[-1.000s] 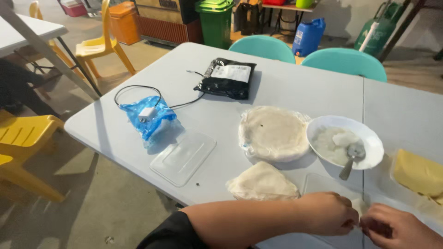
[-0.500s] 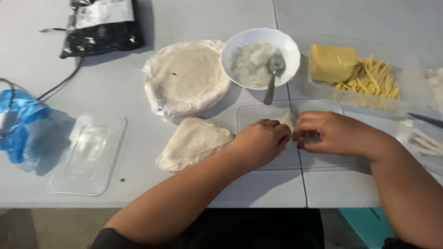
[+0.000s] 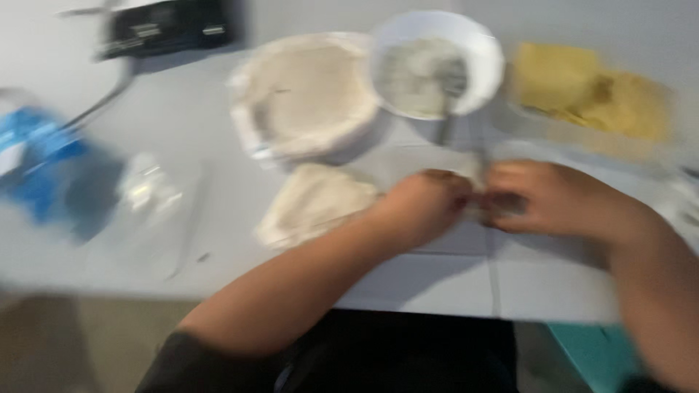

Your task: The person places a white sheet on a plastic tray, adds shredded cheese and a white paste, then folds the sheet into a small packet. The person repeats this process several times.

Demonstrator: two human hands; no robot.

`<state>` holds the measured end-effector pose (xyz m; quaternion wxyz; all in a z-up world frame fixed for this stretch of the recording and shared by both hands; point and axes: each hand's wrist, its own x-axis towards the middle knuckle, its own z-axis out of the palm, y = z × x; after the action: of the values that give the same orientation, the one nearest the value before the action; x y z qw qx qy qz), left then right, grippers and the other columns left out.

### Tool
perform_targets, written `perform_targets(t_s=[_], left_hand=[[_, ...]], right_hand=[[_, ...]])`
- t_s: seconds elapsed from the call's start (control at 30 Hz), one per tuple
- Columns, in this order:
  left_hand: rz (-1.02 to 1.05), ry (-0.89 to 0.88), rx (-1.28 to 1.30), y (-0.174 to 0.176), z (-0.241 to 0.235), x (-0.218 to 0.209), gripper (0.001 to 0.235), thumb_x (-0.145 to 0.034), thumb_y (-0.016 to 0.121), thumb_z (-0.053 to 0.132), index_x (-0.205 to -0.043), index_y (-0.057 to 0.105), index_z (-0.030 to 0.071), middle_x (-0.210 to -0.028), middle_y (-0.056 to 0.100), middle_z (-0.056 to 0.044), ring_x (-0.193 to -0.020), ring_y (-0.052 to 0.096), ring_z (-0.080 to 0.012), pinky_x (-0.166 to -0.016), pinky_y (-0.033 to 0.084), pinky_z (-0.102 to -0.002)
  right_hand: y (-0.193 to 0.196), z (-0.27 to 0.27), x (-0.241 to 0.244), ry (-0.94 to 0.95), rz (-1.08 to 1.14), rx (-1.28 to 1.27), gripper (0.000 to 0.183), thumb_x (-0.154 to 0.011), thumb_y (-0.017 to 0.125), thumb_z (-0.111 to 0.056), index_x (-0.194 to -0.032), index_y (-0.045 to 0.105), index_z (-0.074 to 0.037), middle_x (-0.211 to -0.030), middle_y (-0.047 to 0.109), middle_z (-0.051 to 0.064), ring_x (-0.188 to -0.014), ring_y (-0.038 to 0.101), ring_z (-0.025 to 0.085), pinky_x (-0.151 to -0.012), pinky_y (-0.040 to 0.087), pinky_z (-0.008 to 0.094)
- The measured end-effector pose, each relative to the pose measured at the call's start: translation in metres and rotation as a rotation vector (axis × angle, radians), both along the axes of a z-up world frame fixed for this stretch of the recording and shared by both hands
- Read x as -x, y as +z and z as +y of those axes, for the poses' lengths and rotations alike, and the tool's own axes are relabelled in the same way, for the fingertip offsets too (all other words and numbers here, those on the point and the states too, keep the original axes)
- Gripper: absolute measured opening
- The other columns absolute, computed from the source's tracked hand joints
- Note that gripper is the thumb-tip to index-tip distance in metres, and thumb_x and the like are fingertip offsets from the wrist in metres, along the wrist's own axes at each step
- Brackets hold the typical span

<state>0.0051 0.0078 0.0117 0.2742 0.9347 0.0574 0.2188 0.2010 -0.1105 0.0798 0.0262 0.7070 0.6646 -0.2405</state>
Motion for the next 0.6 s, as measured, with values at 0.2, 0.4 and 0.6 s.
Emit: perform_targets(t_s=[0.2, 0.4, 0.6], left_hand=[[0.071, 0.05, 0.12, -0.011, -0.004, -0.017, 0.024, -0.086, 0.063, 0.023, -0.106, 0.074, 0.014, -0.1, 0.076, -0.013, -0.092, 0.074, -0.0339, -0.085, 0.057, -0.045], [0.107, -0.002, 0.179, -0.011, 0.0, -0.017, 0.028, -0.087, 0.063, 0.025, -0.114, 0.07, 0.017, -0.099, 0.081, -0.006, -0.093, 0.078, -0.0264, -0.085, 0.06, -0.041], [0.111, 0.074, 0.173, -0.003, -0.001, -0.01, 0.036, -0.092, 0.065, 0.024, -0.126, 0.062, 0.013, -0.106, 0.076, -0.016, -0.1, 0.073, -0.0362, -0.089, 0.057, -0.047]], right_hand=[[-0.113, -0.006, -0.086, 0.122, -0.047, -0.258, 0.047, -0.07, 0.079, -0.032, -0.115, 0.074, -0.021, -0.113, 0.074, 0.0, -0.105, 0.072, 0.02, -0.089, 0.059, 0.038], [-0.167, 0.004, -0.136, 0.224, 0.235, -0.286, 0.038, -0.081, 0.076, -0.026, -0.118, 0.072, -0.018, -0.112, 0.065, 0.002, -0.098, 0.07, 0.015, -0.088, 0.06, 0.033], [-0.064, -0.004, -0.058, -0.023, -0.079, 0.038, 0.025, -0.088, 0.074, -0.03, -0.11, 0.075, -0.018, -0.101, 0.068, 0.0, -0.089, 0.07, 0.014, -0.083, 0.058, 0.03]])
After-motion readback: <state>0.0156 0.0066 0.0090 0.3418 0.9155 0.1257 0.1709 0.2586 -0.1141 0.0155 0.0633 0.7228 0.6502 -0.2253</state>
